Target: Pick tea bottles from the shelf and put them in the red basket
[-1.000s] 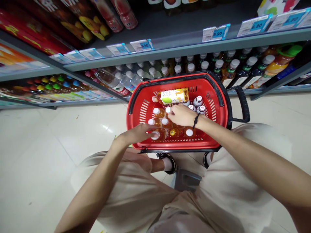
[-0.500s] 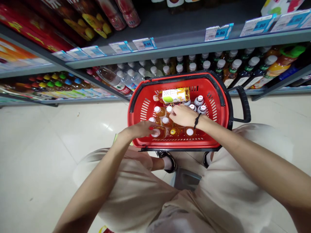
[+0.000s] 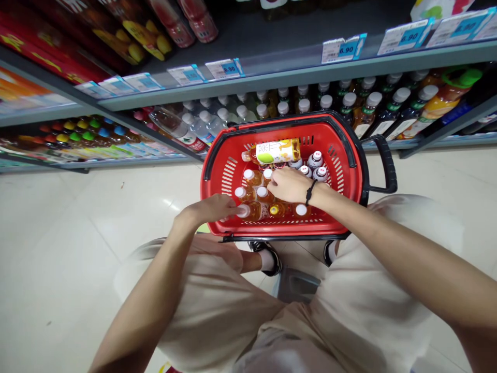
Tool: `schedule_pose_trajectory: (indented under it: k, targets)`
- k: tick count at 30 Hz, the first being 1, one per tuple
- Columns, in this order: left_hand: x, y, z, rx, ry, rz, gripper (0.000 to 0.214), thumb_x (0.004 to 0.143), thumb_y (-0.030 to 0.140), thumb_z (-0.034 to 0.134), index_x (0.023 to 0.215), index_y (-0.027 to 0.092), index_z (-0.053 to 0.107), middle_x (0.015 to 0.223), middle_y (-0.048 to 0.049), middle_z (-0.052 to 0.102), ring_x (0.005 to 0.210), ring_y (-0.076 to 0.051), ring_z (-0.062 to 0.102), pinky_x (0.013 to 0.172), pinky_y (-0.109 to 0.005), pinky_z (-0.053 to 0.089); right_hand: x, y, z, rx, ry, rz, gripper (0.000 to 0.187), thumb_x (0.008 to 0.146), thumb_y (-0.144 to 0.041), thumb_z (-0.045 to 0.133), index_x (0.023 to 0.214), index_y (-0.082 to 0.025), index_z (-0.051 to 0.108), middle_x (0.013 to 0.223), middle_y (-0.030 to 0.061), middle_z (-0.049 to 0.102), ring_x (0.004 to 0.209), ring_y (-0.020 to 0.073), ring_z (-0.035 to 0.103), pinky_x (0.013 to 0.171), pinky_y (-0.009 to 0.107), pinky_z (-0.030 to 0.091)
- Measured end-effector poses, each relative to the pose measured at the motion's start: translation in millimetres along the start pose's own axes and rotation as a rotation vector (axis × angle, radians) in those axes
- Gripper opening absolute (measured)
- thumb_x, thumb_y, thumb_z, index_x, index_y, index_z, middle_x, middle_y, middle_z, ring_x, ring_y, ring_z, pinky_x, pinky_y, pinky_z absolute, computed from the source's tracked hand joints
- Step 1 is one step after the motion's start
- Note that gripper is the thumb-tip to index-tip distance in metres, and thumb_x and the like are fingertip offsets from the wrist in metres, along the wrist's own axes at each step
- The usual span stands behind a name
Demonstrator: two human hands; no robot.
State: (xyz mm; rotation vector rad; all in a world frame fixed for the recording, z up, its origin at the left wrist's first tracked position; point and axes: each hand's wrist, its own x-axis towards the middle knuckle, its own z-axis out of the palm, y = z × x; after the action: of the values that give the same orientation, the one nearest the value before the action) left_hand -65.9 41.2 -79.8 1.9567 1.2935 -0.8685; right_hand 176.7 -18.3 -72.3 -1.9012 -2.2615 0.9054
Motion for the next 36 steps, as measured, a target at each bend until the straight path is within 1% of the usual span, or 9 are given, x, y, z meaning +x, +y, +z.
schedule_pose_trajectory:
  k: [3, 7, 10, 15, 19, 23, 28, 32, 36]
  targets:
    - [0.2, 3.2, -2.4, -0.082, -0.040, -0.011, 0.029, 0.090, 0.034, 0.060, 0.067, 0.017, 0.062, 0.068, -0.0070, 0.069, 0.069, -0.019, 0.066, 0.065, -0.026, 0.047, 1.5, 0.8, 1.7, -0.023, -0.012, -0.002, 0.024, 0.099, -0.023, 0.052, 0.089, -0.014, 0.073, 0.094, 0.0137, 0.075, 0.086, 0.0230, 0.067, 0.067, 0.030, 0.035]
    - [5.0, 7.7, -4.4, -0.093, -0.049, -0.041, 0.028, 0.090, 0.030, 0.062, 0.066, 0.015, 0.064, 0.076, -0.0090, 0.074, 0.071, -0.018, 0.068, 0.066, -0.026, 0.048, 3.4, 1.2, 3.9, -0.059, -0.023, -0.012, 0.026, 0.099, -0.025, 0.050, 0.088, -0.014, 0.071, 0.096, 0.0147, 0.075, 0.090, 0.0260, 0.069, 0.067, 0.032, 0.034]
    - [9.7, 8.6, -4.4, -0.080, -0.047, -0.057, 0.030, 0.091, 0.034, 0.065, 0.067, 0.015, 0.065, 0.082, -0.0101, 0.076, 0.073, -0.019, 0.069, 0.067, -0.027, 0.049, 3.4, 0.8, 4.7, -0.084, -0.026, -0.017, 0.027, 0.099, -0.025, 0.048, 0.089, -0.015, 0.071, 0.098, 0.0144, 0.076, 0.092, 0.0266, 0.070, 0.067, 0.033, 0.034]
    - [14.5, 8.1, -4.6, -0.021, -0.049, -0.072, 0.031, 0.091, 0.037, 0.066, 0.070, 0.014, 0.067, 0.083, -0.0110, 0.076, 0.074, -0.019, 0.069, 0.067, -0.026, 0.048, 2.4, 1.5, 5.6, -0.147, -0.039, 0.000, 0.030, 0.100, -0.027, 0.046, 0.092, -0.015, 0.072, 0.097, 0.0143, 0.075, 0.091, 0.0268, 0.071, 0.066, 0.033, 0.034]
    - [10.9, 5.9, -5.4, -0.018, -0.061, -0.044, 0.031, 0.093, 0.038, 0.064, 0.072, 0.015, 0.066, 0.083, -0.0092, 0.076, 0.074, -0.018, 0.069, 0.066, -0.025, 0.047, 1.6, 2.5, 6.3, -0.173, -0.035, -0.006, 0.030, 0.099, -0.029, 0.045, 0.091, -0.015, 0.071, 0.096, 0.0144, 0.075, 0.091, 0.0273, 0.071, 0.065, 0.034, 0.033]
    - [4.5, 3.8, -4.2, -0.006, -0.073, -0.001, 0.034, 0.094, 0.043, 0.060, 0.073, 0.016, 0.066, 0.077, -0.0072, 0.075, 0.068, -0.017, 0.067, 0.064, -0.025, 0.046, 0.6, 1.9, 5.1, -0.180, -0.037, -0.006, 0.030, 0.099, -0.029, 0.045, 0.089, -0.015, 0.070, 0.096, 0.0148, 0.075, 0.092, 0.0274, 0.071, 0.065, 0.034, 0.033]
    - [3.3, 9.5, -3.5, -0.013, -0.053, -0.043, 0.037, 0.092, 0.045, 0.064, 0.072, 0.014, 0.066, 0.081, -0.0093, 0.077, 0.070, -0.016, 0.069, 0.063, -0.024, 0.046, -0.9, -1.2, 2.2, -0.217, -0.068, -0.016, 0.032, 0.100, -0.029, 0.044, 0.091, -0.015, 0.071, 0.095, 0.0149, 0.075, 0.090, 0.0270, 0.071, 0.065, 0.034, 0.032]
    - [2.5, 18.7, -8.1, 0.045, -0.058, -0.051, 0.029, 0.093, 0.039, 0.064, 0.083, 0.013, 0.069, 0.087, -0.0091, 0.078, 0.077, -0.016, 0.070, 0.064, -0.023, 0.045, -2.3, -4.1, 1.8, -0.250, -0.097, 0.002, 0.035, 0.103, -0.030, 0.042, 0.094, -0.014, 0.071, 0.097, 0.0158, 0.075, 0.091, 0.0271, 0.071, 0.067, 0.034, 0.034]
    - [-0.1, 22.8, -11.8, 0.096, -0.042, -0.037, 0.024, 0.094, 0.033, 0.061, 0.096, 0.011, 0.071, 0.082, -0.0090, 0.077, 0.076, -0.019, 0.071, 0.067, -0.025, 0.047, -2.6, -4.8, 3.6, -0.275, -0.110, 0.014, 0.038, 0.103, -0.029, 0.040, 0.095, -0.013, 0.073, 0.098, 0.0169, 0.075, 0.089, 0.0276, 0.071, 0.067, 0.035, 0.034]
